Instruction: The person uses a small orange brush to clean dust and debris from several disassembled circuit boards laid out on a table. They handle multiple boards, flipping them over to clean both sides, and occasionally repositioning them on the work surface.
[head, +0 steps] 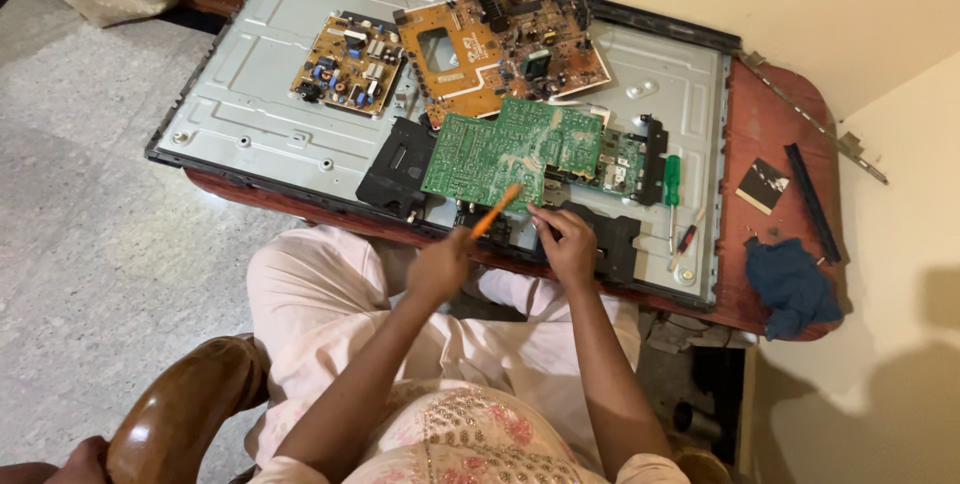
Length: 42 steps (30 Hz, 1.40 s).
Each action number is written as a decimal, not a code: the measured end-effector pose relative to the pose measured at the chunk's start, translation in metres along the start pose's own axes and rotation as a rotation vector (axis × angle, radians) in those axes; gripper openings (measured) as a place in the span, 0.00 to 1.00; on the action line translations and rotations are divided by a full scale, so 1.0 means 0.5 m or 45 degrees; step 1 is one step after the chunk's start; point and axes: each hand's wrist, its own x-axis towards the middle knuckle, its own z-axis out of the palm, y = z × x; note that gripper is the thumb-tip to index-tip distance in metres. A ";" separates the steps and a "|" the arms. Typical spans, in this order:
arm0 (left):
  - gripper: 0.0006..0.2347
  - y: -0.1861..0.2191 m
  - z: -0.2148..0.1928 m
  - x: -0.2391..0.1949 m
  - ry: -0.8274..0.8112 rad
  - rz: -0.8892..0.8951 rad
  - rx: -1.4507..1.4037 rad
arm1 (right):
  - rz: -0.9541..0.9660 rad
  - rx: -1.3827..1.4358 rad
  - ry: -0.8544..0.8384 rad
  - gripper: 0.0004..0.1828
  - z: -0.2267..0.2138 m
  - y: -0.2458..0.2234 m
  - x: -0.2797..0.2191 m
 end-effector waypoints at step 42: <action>0.11 0.009 -0.008 -0.024 0.016 -0.177 0.075 | -0.066 -0.050 -0.002 0.13 -0.001 0.005 -0.001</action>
